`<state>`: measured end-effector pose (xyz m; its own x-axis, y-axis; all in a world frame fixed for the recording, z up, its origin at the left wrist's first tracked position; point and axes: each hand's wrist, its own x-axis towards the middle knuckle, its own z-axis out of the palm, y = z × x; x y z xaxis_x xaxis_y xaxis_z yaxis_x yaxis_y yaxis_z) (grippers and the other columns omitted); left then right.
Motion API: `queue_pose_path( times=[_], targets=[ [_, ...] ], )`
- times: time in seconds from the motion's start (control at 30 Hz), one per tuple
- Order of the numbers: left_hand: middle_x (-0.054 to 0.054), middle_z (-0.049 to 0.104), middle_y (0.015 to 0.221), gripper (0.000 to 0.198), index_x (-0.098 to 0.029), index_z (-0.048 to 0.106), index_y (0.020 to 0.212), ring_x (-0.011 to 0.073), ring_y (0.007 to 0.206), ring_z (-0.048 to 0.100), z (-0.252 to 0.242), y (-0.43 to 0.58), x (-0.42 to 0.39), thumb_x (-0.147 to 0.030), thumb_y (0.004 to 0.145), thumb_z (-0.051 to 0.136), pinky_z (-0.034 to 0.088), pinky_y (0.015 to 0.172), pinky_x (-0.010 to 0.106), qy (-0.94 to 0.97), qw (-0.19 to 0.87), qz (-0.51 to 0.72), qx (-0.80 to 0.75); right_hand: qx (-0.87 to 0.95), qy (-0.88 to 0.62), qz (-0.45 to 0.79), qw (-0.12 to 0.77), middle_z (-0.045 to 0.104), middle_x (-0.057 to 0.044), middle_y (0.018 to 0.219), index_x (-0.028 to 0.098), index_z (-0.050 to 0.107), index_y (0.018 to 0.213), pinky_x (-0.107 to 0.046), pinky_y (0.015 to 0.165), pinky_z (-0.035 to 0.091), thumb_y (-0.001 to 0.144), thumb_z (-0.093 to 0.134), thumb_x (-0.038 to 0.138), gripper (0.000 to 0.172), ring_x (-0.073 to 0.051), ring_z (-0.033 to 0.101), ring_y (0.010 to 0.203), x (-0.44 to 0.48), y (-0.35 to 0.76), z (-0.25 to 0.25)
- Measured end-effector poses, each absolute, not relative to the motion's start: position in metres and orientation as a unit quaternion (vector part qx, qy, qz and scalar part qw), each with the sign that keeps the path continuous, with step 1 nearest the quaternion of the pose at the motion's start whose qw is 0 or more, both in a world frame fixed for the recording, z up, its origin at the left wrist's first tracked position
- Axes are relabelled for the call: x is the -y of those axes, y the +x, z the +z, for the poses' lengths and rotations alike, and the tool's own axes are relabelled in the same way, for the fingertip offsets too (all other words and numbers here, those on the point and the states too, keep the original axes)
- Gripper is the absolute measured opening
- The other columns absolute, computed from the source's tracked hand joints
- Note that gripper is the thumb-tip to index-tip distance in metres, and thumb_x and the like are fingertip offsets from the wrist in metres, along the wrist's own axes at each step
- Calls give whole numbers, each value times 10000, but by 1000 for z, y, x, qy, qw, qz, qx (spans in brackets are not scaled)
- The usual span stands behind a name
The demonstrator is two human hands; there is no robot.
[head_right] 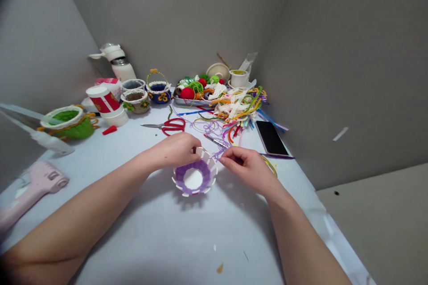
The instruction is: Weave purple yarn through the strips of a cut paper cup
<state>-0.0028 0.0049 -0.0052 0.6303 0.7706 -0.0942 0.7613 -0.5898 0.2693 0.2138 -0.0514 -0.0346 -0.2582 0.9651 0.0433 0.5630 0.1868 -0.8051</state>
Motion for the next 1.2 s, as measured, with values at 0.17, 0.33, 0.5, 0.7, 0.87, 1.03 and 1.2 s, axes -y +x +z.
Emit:
queue_pose_path(
  times=[0.17, 0.33, 0.5, 0.7, 0.87, 1.03, 1.2],
  targets=[
    [58, 664, 741, 198, -194, 661, 729, 171, 653, 554, -7, 0, -3, -274, 724, 480, 375, 568, 264, 890, 157, 9, -427, 688, -529, 356, 347, 627, -34, 781, 170, 639, 811, -245, 616, 420, 842, 582, 411, 250, -144, 532, 697, 56, 208, -33],
    [52, 664, 728, 177, -190, 651, 709, 161, 635, 549, -8, 1, -2, -257, 716, 487, 356, 542, 257, 890, 156, 16, -428, 714, -512, 330, 345, 633, -30, 774, 176, 640, 827, -240, 596, 404, 855, 575, 347, 185, -135, 525, 675, 62, 201, -30],
    [50, 667, 741, 168, -188, 650, 713, 156, 636, 551, -9, 0, -3, -265, 715, 501, 344, 527, 251, 887, 159, 15, -433, 751, -489, 303, 323, 599, -9, 717, 172, 622, 780, -221, 574, 376, 855, 564, 289, 150, -114, 498, 639, 63, 205, -25],
    [53, 650, 724, 190, -189, 646, 717, 157, 616, 528, -7, -2, -6, -259, 724, 470, 344, 540, 264, 884, 153, 9, -441, 735, -528, 312, 288, 570, -3, 680, 165, 617, 752, -217, 541, 353, 832, 541, 284, 162, -112, 463, 607, 56, 213, -32],
    [56, 657, 757, 198, -193, 652, 771, 168, 663, 545, -1, -6, -5, -228, 724, 463, 365, 564, 261, 881, 159, -13, -445, 736, -543, 337, 223, 555, 20, 589, 167, 643, 715, -209, 503, 336, 781, 535, 262, 159, -110, 453, 544, 51, 206, -46],
    [37, 680, 885, 251, -222, 653, 911, 170, 772, 576, 5, -11, -4, -238, 701, 516, 374, 584, 238, 893, 191, -37, -406, 740, -517, 366, 224, 656, -1, 693, 162, 674, 742, -222, 577, 401, 746, 540, 226, 149, -161, 557, 664, 52, 189, -56],
    [7, 675, 938, 299, -234, 644, 981, 150, 791, 570, 4, -8, -4, -329, 709, 563, 378, 605, 226, 907, 227, 6, -355, 738, -515, 369, 231, 653, -1, 711, 152, 637, 720, -217, 587, 400, 774, 520, 215, 143, -161, 563, 681, 53, 182, -58]
  ],
)
